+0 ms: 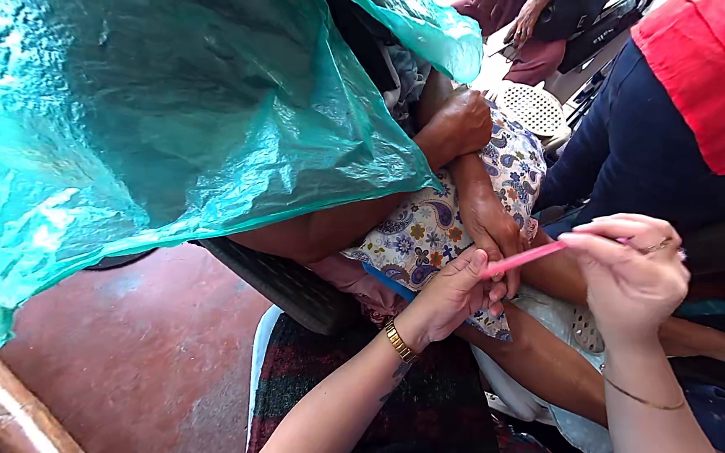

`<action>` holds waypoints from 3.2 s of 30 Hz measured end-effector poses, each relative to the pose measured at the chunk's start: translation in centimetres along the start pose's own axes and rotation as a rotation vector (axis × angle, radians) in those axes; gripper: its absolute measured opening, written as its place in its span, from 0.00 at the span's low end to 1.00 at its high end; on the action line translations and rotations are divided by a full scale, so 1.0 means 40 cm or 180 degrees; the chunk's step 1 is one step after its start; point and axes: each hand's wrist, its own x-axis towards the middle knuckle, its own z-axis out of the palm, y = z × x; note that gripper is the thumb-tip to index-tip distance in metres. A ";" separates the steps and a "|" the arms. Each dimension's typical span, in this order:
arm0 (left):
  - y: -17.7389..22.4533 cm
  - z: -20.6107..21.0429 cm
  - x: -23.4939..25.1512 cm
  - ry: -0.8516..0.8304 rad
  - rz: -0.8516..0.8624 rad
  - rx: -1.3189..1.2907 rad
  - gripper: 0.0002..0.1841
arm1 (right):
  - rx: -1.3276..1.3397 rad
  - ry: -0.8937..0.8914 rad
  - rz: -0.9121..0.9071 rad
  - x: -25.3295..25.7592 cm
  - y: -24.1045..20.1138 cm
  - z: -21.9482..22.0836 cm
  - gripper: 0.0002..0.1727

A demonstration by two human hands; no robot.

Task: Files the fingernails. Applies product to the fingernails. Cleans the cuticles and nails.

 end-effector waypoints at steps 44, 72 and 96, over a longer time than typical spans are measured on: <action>-0.009 -0.005 0.002 0.0067 0.0125 0.0183 0.14 | -0.0146 -0.0618 -0.0462 0.043 -0.003 0.011 0.08; -0.023 -0.015 0.005 -0.0282 0.0305 0.0191 0.17 | -0.1496 -0.0086 0.0457 -0.150 -0.245 -0.056 0.10; -0.028 0.016 0.010 0.0120 0.0224 0.0239 0.12 | -0.1717 0.0160 0.0204 -0.107 -0.239 -0.044 0.07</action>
